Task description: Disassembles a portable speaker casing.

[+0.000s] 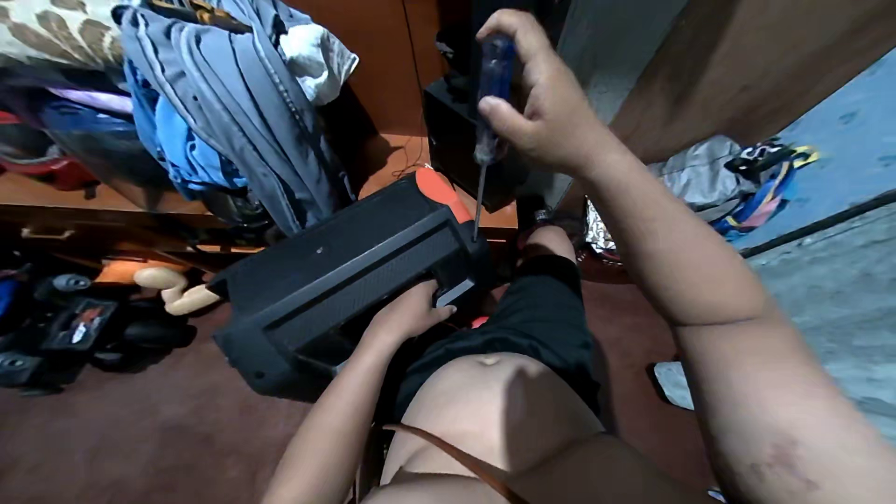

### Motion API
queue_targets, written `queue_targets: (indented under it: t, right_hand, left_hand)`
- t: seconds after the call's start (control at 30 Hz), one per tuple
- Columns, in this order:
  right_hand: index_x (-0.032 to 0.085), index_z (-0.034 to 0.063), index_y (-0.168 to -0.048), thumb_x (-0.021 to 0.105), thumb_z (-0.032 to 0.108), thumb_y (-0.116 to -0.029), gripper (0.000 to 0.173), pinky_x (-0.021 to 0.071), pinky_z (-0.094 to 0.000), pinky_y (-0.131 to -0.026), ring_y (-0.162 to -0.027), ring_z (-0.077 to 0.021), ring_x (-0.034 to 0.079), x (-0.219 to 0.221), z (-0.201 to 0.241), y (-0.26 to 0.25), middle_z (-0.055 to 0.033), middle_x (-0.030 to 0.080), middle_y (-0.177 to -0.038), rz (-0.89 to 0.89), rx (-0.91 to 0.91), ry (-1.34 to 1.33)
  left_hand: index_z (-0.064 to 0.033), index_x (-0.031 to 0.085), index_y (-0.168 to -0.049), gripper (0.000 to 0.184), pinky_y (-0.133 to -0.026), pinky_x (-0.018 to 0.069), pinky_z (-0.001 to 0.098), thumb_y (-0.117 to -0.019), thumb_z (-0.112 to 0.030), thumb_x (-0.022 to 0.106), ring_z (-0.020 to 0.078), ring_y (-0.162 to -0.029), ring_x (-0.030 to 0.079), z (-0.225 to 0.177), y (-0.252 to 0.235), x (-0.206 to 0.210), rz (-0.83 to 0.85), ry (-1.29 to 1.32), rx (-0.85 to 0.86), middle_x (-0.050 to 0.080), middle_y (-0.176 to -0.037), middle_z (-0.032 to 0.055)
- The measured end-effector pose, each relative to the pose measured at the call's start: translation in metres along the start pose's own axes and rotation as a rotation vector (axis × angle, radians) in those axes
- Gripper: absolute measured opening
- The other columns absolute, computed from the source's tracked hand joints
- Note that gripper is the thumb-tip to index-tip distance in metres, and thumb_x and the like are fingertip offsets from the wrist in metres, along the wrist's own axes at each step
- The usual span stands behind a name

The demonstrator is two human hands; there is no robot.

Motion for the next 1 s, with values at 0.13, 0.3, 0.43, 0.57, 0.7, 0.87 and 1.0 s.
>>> queue_targets:
  t: [0.13,0.3,0.43,0.57,0.7,0.87,1.0]
  right_hand:
    - [0.049,0.0079,-0.143,0.068,0.015,-0.0978,0.049,0.0601,-0.0439,-0.088,-0.097,-0.0218,0.071,0.057,0.006,0.016,-0.012,0.068,-0.122,0.436,-0.038,0.245]
    - [0.052,0.0105,-0.132,0.061,0.033,-0.1025,0.038,0.0593,-0.0465,-0.073,-0.081,-0.0228,0.07,0.068,-0.011,0.028,-0.0075,0.069,-0.095,0.393,0.048,0.336]
    - [0.054,0.0079,-0.12,0.06,0.038,-0.1036,0.035,0.0574,-0.0443,-0.069,-0.074,-0.0215,0.067,0.069,-0.012,0.026,-0.0066,0.065,-0.086,0.403,0.102,0.366]
    - [0.059,0.0072,-0.118,0.063,0.03,-0.1029,0.028,0.0569,-0.0413,-0.072,-0.078,-0.0189,0.066,0.069,-0.01,0.019,-0.008,0.066,-0.094,0.639,0.024,0.315]
    - [0.062,0.0077,-0.114,0.063,0.037,-0.1025,0.032,0.0561,-0.0468,-0.074,-0.082,-0.0235,0.067,0.067,-0.017,0.025,-0.0087,0.066,-0.093,0.549,0.182,0.419]
    - [0.061,0.0043,-0.1,0.06,0.023,-0.1007,0.019,0.0523,-0.0391,-0.064,-0.069,-0.018,0.061,0.07,-0.02,0.041,-0.0062,0.062,-0.08,0.505,-0.076,0.266]
    - [0.061,0.0031,-0.094,0.066,0.011,-0.095,0.009,0.0543,-0.0332,-0.068,-0.075,-0.0137,0.062,0.07,-0.022,0.048,-0.0075,0.062,-0.087,0.49,-0.102,-0.019]
  left_hand:
    - [-0.0089,0.067,-0.123,0.05,-0.087,0.0551,0.0616,-0.0934,-0.049,0.073,0.0323,-0.096,0.07,-0.006,0.001,-0.012,-0.039,-0.046,0.007,0.071,-0.104,0.0152]
    - [-0.0116,0.065,-0.128,0.055,-0.087,0.0547,0.0634,-0.0928,-0.053,0.072,0.0331,-0.096,0.07,0.004,-0.001,-0.01,-0.018,-0.078,-0.036,0.072,-0.105,0.0148]
    - [-0.0113,0.065,-0.127,0.052,-0.089,0.0546,0.0623,-0.094,-0.052,0.071,0.0321,-0.098,0.07,0.004,-0.001,-0.008,-0.002,-0.086,-0.018,0.072,-0.106,0.0142]
    - [-0.01,0.064,-0.128,0.054,-0.089,0.0539,0.0635,-0.0943,-0.052,0.071,0.0339,-0.099,0.07,0.003,-0.003,-0.005,0.013,-0.093,-0.032,0.071,-0.107,0.016]
    - [-0.0126,0.063,-0.132,0.056,-0.089,0.054,0.0638,-0.0942,-0.053,0.07,0.0341,-0.1,0.07,0.003,-0.006,-0.004,0.028,-0.128,-0.059,0.071,-0.108,0.0155]
    - [-0.0082,0.061,-0.136,0.059,-0.093,0.052,0.064,-0.0952,-0.051,0.07,0.0359,-0.106,0.069,0.007,-0.007,0.006,0.074,-0.1,-0.043,0.07,-0.115,0.0194]
    - [-0.0115,0.061,-0.137,0.06,-0.094,0.0511,0.0667,-0.095,-0.054,0.068,0.0373,-0.11,0.068,0.005,-0.004,0.005,0.085,-0.143,-0.049,0.069,-0.119,0.0188]
Point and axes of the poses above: each hand's wrist, its own y-axis away from the middle knuckle, its own x-axis out of the palm, z = x × y, the point moved 7 cm from there along -y, towards the middle knuckle
